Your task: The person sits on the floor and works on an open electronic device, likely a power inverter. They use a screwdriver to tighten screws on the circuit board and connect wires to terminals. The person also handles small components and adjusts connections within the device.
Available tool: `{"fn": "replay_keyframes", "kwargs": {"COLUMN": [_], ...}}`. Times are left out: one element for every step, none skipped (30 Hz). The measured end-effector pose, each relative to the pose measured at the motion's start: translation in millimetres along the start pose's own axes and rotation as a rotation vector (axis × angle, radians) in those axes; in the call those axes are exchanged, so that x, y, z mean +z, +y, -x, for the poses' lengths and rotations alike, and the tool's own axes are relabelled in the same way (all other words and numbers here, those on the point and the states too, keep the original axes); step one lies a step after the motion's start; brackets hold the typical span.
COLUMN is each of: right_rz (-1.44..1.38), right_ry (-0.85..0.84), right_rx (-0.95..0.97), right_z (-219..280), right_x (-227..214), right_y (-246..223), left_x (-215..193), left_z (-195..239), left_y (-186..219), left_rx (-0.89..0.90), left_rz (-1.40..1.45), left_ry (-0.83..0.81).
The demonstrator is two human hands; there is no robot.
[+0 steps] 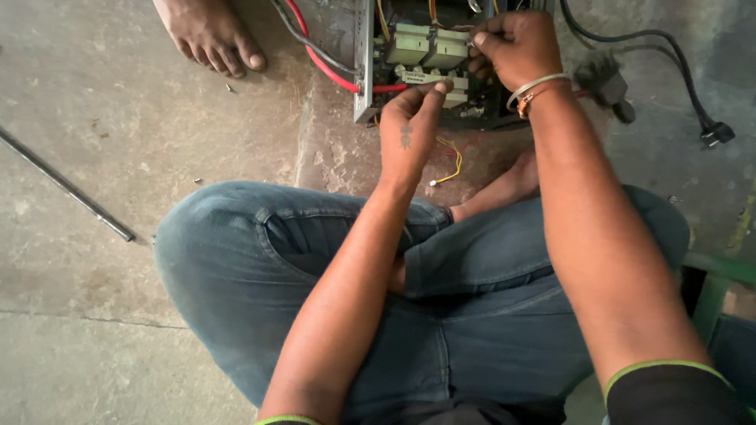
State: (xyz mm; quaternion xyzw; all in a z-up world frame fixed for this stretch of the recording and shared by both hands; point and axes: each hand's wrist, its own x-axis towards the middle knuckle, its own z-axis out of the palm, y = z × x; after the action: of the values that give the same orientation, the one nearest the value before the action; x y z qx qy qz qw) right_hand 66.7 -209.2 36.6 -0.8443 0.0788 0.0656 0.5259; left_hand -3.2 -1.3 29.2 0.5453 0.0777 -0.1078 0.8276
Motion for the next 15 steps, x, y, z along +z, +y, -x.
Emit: {"fn": "replay_keyframes", "kwargs": {"right_rz": [0.006,-0.01,-0.026,-0.042,-0.046,-0.049,-0.052,0.009,0.069,0.129,0.135,0.142,0.149,0.158,0.167], "right_ry": [-0.004,-0.007,-0.009,-0.012,-0.026,-0.039,-0.052,-0.051,-0.05,-0.049,-0.062,-0.072,-0.083,-0.089,-0.095], "right_rx": [-0.023,-0.016,-0.008,0.0,-0.019,-0.039,-0.058,-0.065,-0.072,-0.079,-0.111,-0.144,-0.177,-0.183,-0.189], "right_z": [-0.5,-1.1,-1.8,-2.1,-2.5,-2.7,-2.8,-2.7,-1.9,-0.9,-0.3,0.0,-0.2,-1.3,-2.4], "right_x": [0.1,0.5,0.8,1.1,2.0,2.4,2.9,3.0,2.2,2.7,3.4,2.2,1.5,1.2,0.6], "right_y": [1.3,2.3,2.8,3.3,3.5,3.3,2.8,2.0,1.0,0.4,-0.2,-1.5,-2.8,-3.9,-5.1], "left_x": [-0.1,-0.4,-0.8,-0.8,-0.9,-0.9,-1.1,-1.3,-1.1,-1.6,-2.0,-1.7,-1.6,-1.6,-1.7], "left_z": [-0.2,-0.4,-0.4,-0.3,-0.3,-0.4,-0.5,-0.7,-0.8,-0.2,0.5,0.4,0.1,-0.7,-1.4], "left_y": [0.4,1.0,1.8,2.7,3.9,5.3,6.8,8.5,9.7,10.2,10.1,9.6,8.6,7.2,5.3], "left_rx": [0.007,-0.018,-0.044,-0.071,-0.074,-0.077,-0.079,-0.146,-0.212,-0.279,-0.25,-0.22,-0.19,-0.157,-0.125], "left_rz": [-0.005,-0.028,-0.051,-0.074,-0.106,-0.138,-0.17,-0.185,-0.199,-0.214,-0.269,-0.322,-0.375,-0.447,-0.518], "left_ry": [-0.009,-0.006,-0.002,0.001,-0.007,-0.015,-0.023,-0.049,-0.075,-0.1,-0.106,-0.115,-0.123,-0.115,-0.106]}}
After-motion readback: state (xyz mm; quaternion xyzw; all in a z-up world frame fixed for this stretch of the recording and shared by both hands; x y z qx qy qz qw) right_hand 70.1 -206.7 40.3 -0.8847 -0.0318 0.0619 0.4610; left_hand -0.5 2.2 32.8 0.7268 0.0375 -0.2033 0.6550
